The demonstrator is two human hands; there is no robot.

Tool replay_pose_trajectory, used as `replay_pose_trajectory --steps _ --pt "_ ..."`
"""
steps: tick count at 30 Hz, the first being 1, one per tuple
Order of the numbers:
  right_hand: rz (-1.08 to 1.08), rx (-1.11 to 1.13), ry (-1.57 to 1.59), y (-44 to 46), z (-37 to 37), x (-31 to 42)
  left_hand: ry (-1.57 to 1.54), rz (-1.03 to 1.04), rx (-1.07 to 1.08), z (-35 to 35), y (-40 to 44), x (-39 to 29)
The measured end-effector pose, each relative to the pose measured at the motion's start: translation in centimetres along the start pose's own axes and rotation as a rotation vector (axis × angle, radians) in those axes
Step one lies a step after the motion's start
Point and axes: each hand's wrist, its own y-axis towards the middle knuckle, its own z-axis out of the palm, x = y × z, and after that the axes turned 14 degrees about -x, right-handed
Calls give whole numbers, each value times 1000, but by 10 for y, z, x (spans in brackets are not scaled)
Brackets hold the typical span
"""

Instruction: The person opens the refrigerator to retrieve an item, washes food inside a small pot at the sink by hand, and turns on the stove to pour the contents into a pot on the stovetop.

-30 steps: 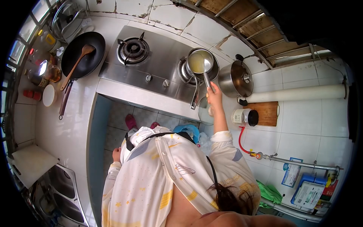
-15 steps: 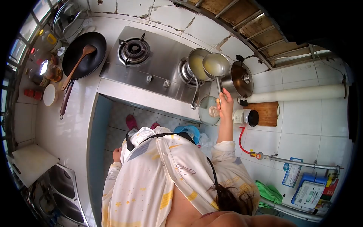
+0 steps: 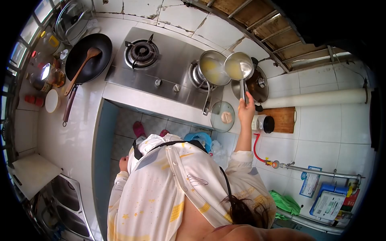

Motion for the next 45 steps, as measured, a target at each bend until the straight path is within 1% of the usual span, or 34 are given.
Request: replay_pose_trajectory --steps 1,2,5,7,11,16,17,19,26,29,32,35,37,38,41,42,43,45 --pt "-67 -21 -35 2 0 1 5 -2 -2 0 0 -1" --pt "-66 -22 -36 3 -1 2 6 0 -1 -1 1 -2" --pt "-16 -41 -111 -1 -8 36 -25 7 -2 4 4 5" --pt "48 -14 -242 -4 -14 52 -14 11 1 3 4 4" --pt "-13 -42 -200 -5 -14 51 -12 13 2 3 3 4" --pt "-152 -74 -262 2 -9 43 30 4 29 -1 4 -2" --pt "-151 -73 -262 2 -10 43 31 4 29 -2 3 -5" --pt "-78 -44 -255 0 -11 52 27 4 14 -2 2 -5" --pt "-108 -48 -242 -4 -12 54 42 8 22 4 4 3" --pt "-168 -79 -271 -1 -8 55 38 6 31 1 5 -2" --pt "-229 -114 -280 2 -2 39 29 12 23 3 6 1" --pt "-230 -104 -277 2 4 27 -58 3 -12 11 7 12" --pt "-145 -39 -185 -3 9 31 -70 -14 -8 9 4 9" --pt "-203 -56 -161 -2 15 22 -70 -15 -8 8 3 7" --pt "-202 -12 -219 -1 31 1 -67 -5 -8 6 3 6" --pt "-153 20 -230 -2 35 1 -46 -3 -14 5 2 4" --pt "-153 22 -228 -3 38 2 -24 -1 -21 4 1 3" --pt "-43 118 -275 -5 43 7 -23 -11 -25 3 0 2"
